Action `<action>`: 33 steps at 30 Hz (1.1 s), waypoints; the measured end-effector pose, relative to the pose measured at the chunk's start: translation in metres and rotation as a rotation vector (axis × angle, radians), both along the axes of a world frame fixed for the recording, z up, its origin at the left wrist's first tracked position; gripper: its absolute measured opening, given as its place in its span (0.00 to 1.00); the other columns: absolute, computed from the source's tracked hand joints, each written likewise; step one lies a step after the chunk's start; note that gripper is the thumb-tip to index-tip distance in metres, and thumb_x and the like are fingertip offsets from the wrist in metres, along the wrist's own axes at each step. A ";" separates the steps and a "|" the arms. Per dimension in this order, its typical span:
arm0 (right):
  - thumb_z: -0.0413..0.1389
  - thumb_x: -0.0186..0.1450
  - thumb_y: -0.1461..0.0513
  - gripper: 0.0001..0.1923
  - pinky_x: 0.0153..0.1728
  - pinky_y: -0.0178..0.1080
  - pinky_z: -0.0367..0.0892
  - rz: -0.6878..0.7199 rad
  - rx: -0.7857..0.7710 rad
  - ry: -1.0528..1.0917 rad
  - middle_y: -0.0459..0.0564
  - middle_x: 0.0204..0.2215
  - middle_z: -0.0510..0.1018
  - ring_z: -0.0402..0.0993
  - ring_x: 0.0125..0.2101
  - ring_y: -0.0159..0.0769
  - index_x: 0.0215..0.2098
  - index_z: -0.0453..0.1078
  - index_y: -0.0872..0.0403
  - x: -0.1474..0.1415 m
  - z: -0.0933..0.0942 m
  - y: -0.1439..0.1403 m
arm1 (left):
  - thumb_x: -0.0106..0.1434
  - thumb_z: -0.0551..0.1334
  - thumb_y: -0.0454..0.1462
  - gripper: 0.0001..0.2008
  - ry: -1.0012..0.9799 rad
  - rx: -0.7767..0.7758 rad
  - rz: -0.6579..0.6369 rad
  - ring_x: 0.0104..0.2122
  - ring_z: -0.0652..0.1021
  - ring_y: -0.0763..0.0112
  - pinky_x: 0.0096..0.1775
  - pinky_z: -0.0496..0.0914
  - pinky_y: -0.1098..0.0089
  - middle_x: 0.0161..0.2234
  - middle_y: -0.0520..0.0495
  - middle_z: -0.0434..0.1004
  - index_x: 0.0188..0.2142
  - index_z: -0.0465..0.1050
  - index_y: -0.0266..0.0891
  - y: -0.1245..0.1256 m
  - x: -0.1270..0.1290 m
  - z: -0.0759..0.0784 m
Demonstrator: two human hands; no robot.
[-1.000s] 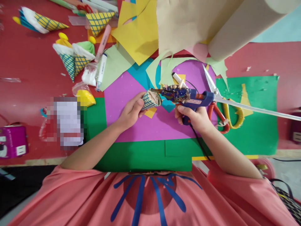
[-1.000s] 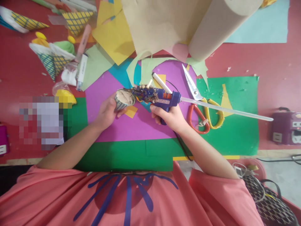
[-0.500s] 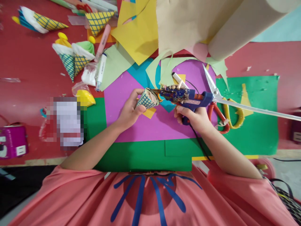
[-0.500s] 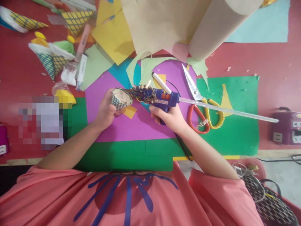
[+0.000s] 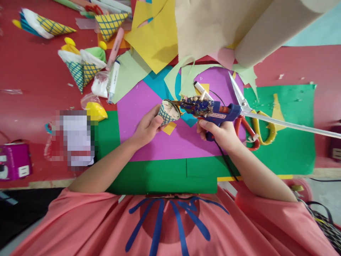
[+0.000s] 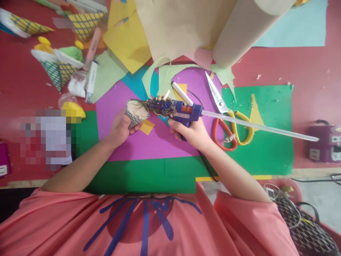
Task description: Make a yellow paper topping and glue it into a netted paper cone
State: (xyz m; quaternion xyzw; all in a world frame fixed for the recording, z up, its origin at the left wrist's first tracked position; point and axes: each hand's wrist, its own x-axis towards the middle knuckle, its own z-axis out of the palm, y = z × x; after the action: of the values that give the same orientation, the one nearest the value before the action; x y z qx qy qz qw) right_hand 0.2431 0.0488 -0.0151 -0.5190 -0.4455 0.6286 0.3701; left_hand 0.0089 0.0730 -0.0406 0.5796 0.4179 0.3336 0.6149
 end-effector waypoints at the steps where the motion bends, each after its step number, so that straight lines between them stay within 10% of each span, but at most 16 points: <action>1: 0.60 0.60 0.58 0.11 0.17 0.33 0.64 -0.001 0.000 0.003 0.43 0.19 0.73 0.68 0.16 0.27 0.23 0.68 0.54 0.000 0.000 0.000 | 0.61 0.51 0.65 0.30 0.010 -0.001 0.000 0.18 0.61 0.79 0.17 0.52 0.75 0.23 0.53 0.62 0.36 0.65 0.40 0.000 0.000 0.000; 33: 0.60 0.61 0.57 0.12 0.18 0.33 0.64 0.020 0.008 -0.006 0.43 0.16 0.72 0.68 0.16 0.28 0.22 0.68 0.53 0.001 0.000 -0.002 | 0.61 0.47 0.66 0.35 0.038 -0.085 0.085 0.13 0.56 0.80 0.14 0.50 0.75 0.14 0.57 0.55 0.35 0.70 0.37 -0.002 0.002 0.000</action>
State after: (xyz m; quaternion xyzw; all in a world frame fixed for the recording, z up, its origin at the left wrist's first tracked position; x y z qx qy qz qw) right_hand 0.2436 0.0469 -0.0152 -0.5147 -0.4544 0.6289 0.3647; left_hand 0.0113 0.0707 -0.0402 0.5407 0.4675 0.3304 0.6164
